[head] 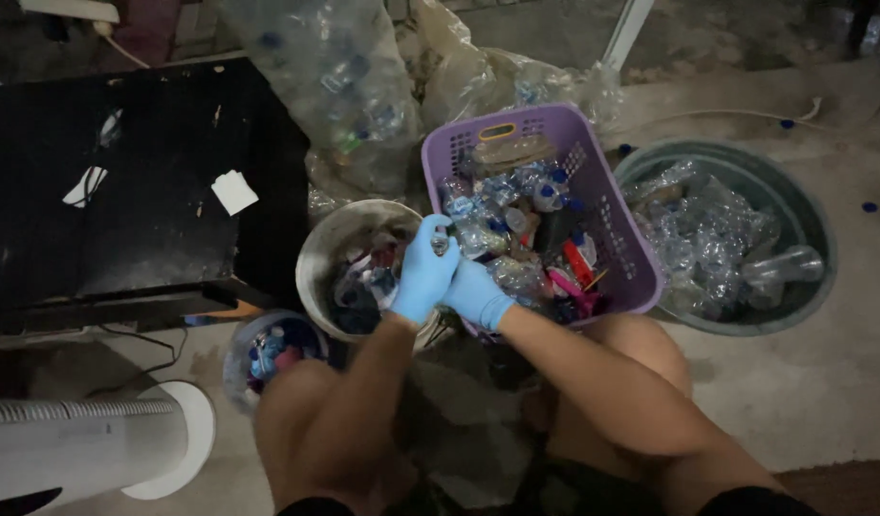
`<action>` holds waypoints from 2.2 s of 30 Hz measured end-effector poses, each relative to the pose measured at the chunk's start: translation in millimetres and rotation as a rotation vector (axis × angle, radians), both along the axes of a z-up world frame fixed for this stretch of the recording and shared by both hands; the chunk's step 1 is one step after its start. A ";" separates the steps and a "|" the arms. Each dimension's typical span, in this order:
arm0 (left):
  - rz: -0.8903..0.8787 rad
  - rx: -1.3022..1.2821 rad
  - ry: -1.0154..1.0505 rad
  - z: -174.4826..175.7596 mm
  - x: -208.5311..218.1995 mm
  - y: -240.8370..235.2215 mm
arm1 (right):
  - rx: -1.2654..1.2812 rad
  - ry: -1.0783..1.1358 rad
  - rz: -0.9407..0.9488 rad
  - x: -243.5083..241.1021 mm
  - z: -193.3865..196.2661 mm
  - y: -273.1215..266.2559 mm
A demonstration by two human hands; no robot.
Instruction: The person sits on the floor and removes labels from plastic bottles using scissors. They pick up bottles from a purple basket, cut the labels, peel them off by hand, and place the cleaned bottles into a white bucket.
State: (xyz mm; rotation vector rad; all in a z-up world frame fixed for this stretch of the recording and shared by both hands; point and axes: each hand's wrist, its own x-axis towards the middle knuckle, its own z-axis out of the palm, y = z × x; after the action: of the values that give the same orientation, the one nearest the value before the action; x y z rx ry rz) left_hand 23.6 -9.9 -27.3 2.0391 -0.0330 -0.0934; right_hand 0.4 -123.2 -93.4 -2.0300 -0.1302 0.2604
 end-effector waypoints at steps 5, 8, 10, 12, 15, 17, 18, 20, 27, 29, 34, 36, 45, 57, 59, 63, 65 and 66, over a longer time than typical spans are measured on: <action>0.228 -0.109 0.109 -96.7 35.0 -2.9 | -0.416 -0.164 0.040 8.6 -24.3 3.2; 0.255 -0.155 0.197 -140.6 46.7 -2.9 | -0.625 -0.239 0.064 10.7 -31.0 3.0; 0.271 -0.147 0.162 -115.4 37.4 -6.6 | -0.659 -0.270 0.080 9.2 -20.4 -0.4; 0.279 -0.141 0.125 -82.9 30.4 -13.0 | -0.695 -0.301 0.089 3.7 7.8 -4.3; 0.240 -0.149 0.061 -38.2 26.5 -24.3 | -0.645 -0.258 0.026 -3.9 52.3 -12.5; 0.182 -0.181 -0.036 -24.8 35.6 -32.8 | -0.358 -0.110 -0.097 4.3 51.7 -23.0; 0.170 -0.182 -0.028 -27.7 42.1 -33.9 | -0.360 -0.102 -0.108 9.0 53.4 -28.2; 0.080 -0.509 -0.165 -34.4 55.8 -37.7 | -0.326 -0.326 -0.121 18.8 56.5 -40.1; 0.043 -0.491 -0.335 -120.7 98.1 -11.5 | -0.136 -0.145 -0.380 47.6 111.4 -129.4; 0.078 -0.181 -0.181 -130.8 81.2 9.6 | 0.227 -0.025 -0.580 46.0 111.9 -161.0; 0.223 0.425 0.027 -164.4 64.0 13.2 | 0.176 0.057 -0.873 66.3 55.8 -258.0; 0.182 0.490 0.052 -195.6 63.4 15.9 | 0.179 0.067 -0.969 71.8 22.4 -285.9; 0.153 0.568 0.059 -164.9 45.9 5.3 | 0.248 0.233 -1.165 57.9 -31.2 -331.0; 0.125 0.543 -0.161 -137.4 29.6 -12.3 | -0.178 0.514 -1.251 57.9 -127.3 -377.4; 0.070 0.532 -0.279 -158.9 36.6 1.8 | -0.259 0.410 -1.336 67.8 -115.0 -374.5; 0.148 0.713 -0.406 -180.3 41.1 6.8 | -0.301 0.286 -1.388 77.1 -97.4 -374.3; 0.089 0.621 -0.354 -168.1 33.0 3.7 | -0.444 0.288 -1.399 83.0 -111.3 -372.3; 0.090 0.629 -0.340 -176.4 33.6 8.5 | -0.448 0.301 -1.389 84.1 -120.7 -376.8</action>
State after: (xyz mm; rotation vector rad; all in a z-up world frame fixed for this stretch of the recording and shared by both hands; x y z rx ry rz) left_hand 57.2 -1.4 -203.7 2.6588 -0.1388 0.3419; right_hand 84.4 -499.9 -214.1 -1.9988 1.5725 -0.3236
